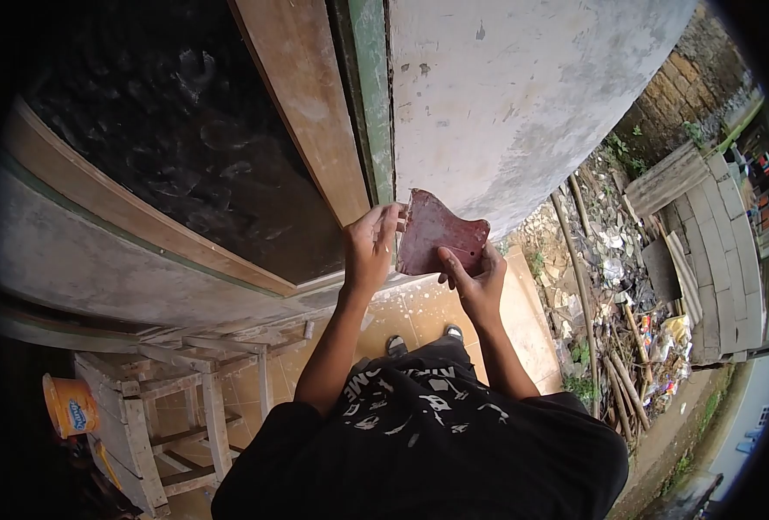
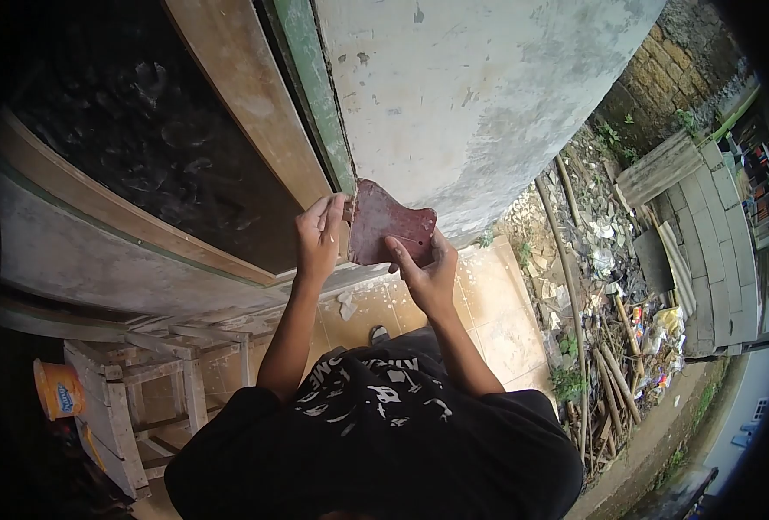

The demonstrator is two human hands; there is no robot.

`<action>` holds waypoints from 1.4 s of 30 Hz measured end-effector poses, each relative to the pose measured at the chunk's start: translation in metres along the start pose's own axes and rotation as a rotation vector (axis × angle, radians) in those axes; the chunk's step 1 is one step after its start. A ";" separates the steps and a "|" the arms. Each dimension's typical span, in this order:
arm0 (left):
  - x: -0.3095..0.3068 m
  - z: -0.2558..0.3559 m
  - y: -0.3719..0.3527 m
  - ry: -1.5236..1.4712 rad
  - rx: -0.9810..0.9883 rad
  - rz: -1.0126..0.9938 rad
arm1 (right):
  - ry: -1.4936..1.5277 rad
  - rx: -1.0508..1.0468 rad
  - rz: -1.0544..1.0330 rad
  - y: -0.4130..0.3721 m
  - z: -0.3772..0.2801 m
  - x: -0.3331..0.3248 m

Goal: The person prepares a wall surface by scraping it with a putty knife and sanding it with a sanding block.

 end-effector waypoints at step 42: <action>-0.011 -0.014 0.024 -0.133 -0.065 -0.158 | -0.117 0.001 -0.102 0.009 -0.004 0.015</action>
Point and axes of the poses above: each hand's wrist, its own y-axis towards the middle knuckle, its own x-axis out of the palm, z = x × y, the point moved 9 cm from there along y, towards the middle knuckle, and after that the axes turned 5 degrees about x, right-handed, at the moved point
